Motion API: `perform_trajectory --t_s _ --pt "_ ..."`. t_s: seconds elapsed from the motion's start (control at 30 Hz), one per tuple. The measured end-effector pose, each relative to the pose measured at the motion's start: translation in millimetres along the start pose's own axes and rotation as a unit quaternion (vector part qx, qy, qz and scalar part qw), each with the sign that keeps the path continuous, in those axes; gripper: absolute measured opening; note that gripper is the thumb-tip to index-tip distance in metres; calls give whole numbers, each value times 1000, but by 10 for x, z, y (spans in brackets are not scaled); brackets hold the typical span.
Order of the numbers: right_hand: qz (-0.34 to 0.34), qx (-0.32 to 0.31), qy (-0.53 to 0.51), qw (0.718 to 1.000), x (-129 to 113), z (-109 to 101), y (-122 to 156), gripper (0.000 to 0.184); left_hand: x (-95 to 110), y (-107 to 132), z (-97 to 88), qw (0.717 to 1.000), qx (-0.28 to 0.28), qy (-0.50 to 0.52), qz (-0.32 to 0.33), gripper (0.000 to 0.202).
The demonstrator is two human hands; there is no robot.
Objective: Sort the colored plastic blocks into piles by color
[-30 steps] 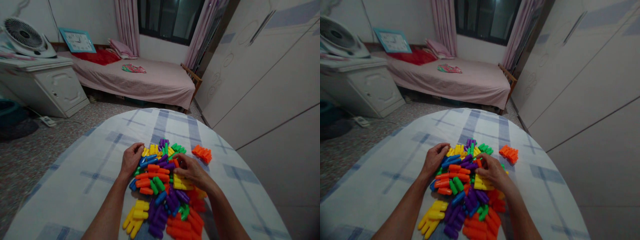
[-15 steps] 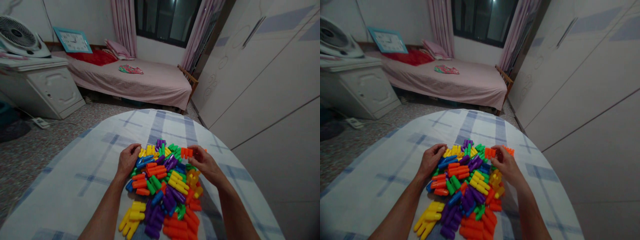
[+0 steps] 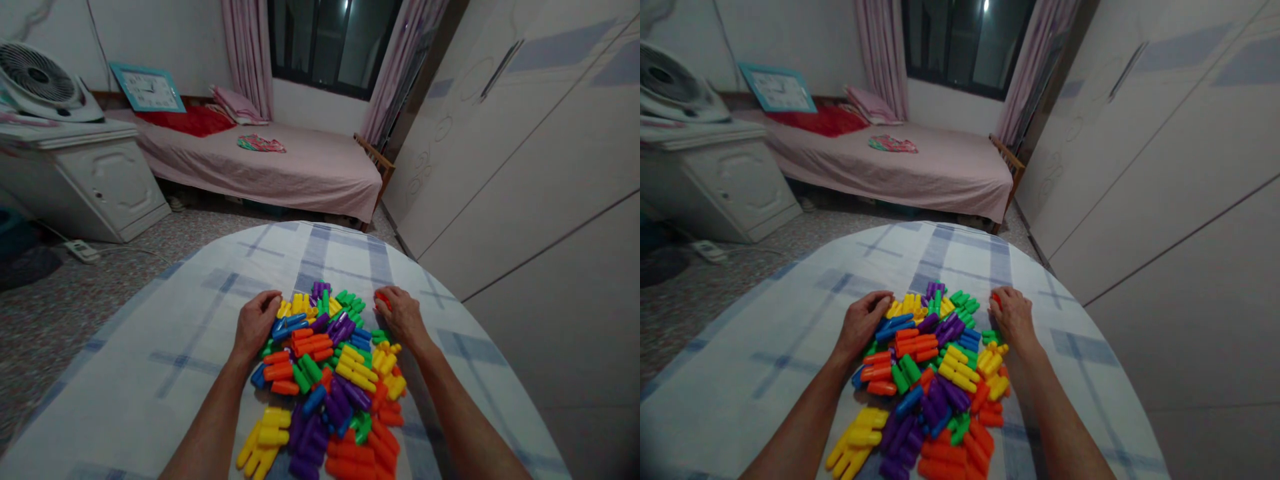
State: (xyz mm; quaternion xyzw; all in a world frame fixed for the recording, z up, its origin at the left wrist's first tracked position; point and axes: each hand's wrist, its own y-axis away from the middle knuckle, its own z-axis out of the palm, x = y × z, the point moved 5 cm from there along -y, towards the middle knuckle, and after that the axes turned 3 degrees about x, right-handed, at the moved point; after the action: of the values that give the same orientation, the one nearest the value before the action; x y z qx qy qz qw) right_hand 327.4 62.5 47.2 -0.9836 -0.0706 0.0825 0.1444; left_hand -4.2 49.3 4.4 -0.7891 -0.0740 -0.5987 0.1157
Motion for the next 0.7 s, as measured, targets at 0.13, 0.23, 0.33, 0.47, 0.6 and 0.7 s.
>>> perform_trajectory --t_s 0.13,0.23,0.33,0.47,0.6,0.7 --pt "1 52 -56 997 -63 -109 48 30 -18 -2 5 1000 1 11 -6 39" --pt "-21 43 -124 991 -232 -183 53 28 -33 -3 10 1000 -1 17 -5 39" --pt "-41 9 -153 987 -406 -192 62 26 -43 -2 10 1000 -2 18 -4 38" --pt "-27 -4 -152 988 -429 -159 143 27 -44 2 11 1000 -4 8 -3 38" --pt "45 14 -174 984 -285 -163 263 29 -50 -3 14 1000 -5 9 -5 37" --pt "69 -6 -178 982 -289 -156 249 32 -47 -8 11 1000 -4 9 -6 38"
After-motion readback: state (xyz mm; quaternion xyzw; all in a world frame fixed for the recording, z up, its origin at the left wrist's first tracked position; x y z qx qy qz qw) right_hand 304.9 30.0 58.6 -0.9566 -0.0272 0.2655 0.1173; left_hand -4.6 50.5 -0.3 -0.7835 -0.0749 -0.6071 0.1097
